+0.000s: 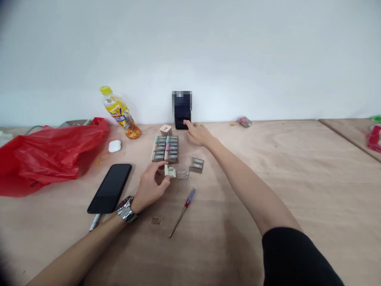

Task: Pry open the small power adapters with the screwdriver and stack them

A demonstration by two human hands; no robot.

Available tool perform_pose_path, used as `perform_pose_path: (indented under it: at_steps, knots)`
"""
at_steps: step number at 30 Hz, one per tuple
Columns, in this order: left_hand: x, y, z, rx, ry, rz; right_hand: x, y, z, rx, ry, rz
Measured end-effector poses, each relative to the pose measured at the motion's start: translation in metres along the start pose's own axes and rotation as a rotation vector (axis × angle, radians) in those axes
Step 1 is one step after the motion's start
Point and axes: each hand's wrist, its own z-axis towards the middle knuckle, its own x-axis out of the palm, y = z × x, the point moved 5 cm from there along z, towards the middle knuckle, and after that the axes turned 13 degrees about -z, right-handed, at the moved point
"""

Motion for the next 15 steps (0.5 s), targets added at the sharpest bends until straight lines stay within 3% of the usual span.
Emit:
perform_pose_path:
  at_steps: [4, 7, 10, 15]
  knots:
    - [-0.002, 0.000, 0.000, -0.024, -0.020, -0.001, 0.005, -0.009, 0.030, 0.063, 0.009, -0.124]
    - [-0.003, 0.001, 0.000, -0.048, -0.034, -0.011, -0.009, -0.006, 0.022, 0.172, -0.158, -0.060]
    - [-0.003, 0.002, 0.001, -0.061, -0.041, -0.013, -0.026, 0.004, -0.010, 0.233, -0.330, 0.186]
    - [-0.001, 0.002, 0.002, -0.059, -0.034, -0.011, -0.031, 0.018, -0.087, 0.203, -0.293, 0.532]
